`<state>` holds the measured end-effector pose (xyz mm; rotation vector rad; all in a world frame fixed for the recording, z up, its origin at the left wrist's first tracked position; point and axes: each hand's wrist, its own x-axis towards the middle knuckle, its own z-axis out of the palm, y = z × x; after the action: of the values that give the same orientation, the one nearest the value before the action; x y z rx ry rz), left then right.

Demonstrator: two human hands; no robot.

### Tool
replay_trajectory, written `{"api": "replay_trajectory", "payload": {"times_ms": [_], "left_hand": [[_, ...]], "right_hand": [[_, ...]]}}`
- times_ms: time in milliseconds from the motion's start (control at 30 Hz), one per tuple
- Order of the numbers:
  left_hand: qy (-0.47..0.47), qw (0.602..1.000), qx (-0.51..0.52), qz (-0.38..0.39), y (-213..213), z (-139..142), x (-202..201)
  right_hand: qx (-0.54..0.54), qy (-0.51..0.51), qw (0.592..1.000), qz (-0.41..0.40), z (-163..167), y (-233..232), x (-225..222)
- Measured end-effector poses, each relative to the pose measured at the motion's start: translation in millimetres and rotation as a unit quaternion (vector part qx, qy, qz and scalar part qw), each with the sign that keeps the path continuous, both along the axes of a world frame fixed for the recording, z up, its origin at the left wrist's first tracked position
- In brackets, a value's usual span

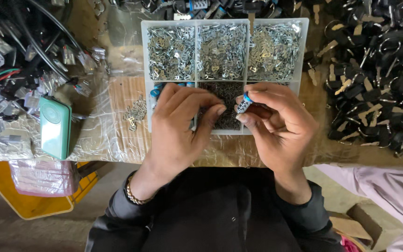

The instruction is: The person sits at a workbench assembling small cam lock components. They pick a blue-capped lock cylinder, insert small metal pins and clips into it by hand, place the finished cylinder into a compartment of a plastic organizer tray, and repeat the process with more cylinders.

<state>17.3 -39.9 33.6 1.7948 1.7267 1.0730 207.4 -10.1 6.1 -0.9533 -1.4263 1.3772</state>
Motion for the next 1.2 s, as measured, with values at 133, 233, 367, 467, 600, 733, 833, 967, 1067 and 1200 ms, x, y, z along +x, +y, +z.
{"api": "replay_trajectory", "payload": {"times_ms": [133, 233, 367, 467, 600, 733, 833, 967, 1067, 1200], "left_hand": [[-0.153, 0.988, -0.033, 0.015, -9, 0, 3], [-0.186, 0.981, -0.047, 0.017, -12, -1, 6], [-0.159, 0.986, -0.043, -0.003, -13, 1, 5], [-0.128, 0.990, -0.062, -0.007, -10, 3, 2], [-0.090, 0.996, -0.026, 0.010, -6, 4, -1], [0.120, 0.992, 0.033, -0.019, -2, 0, 5], [0.076, 0.997, 0.023, -0.003, -3, 2, 7], [0.098, 0.995, 0.019, -0.013, 0, 7, 2], [0.085, 0.996, 0.040, 0.004, 0, 8, -5], [-0.180, 0.982, -0.053, 0.021, -8, 7, -10]], "right_hand": [[0.006, -0.014, 1.000, 0.001, -3, -2, 0], [0.023, -0.046, 0.999, -0.002, -4, -3, 1], [0.037, -0.071, 0.997, -0.001, -2, -5, 6], [0.066, -0.095, 0.993, 0.015, -1, -3, 8], [0.030, -0.037, 0.999, 0.004, 0, -2, 5], [-0.003, -0.006, 1.000, -0.003, 2, -2, 4], [0.008, -0.026, 1.000, 0.002, 4, -3, 2], [-0.009, -0.030, 1.000, -0.007, 7, -6, -5], [-0.008, -0.035, 0.999, -0.003, 8, -7, -11], [0.011, -0.062, 0.998, -0.009, 7, -3, -11]]}}
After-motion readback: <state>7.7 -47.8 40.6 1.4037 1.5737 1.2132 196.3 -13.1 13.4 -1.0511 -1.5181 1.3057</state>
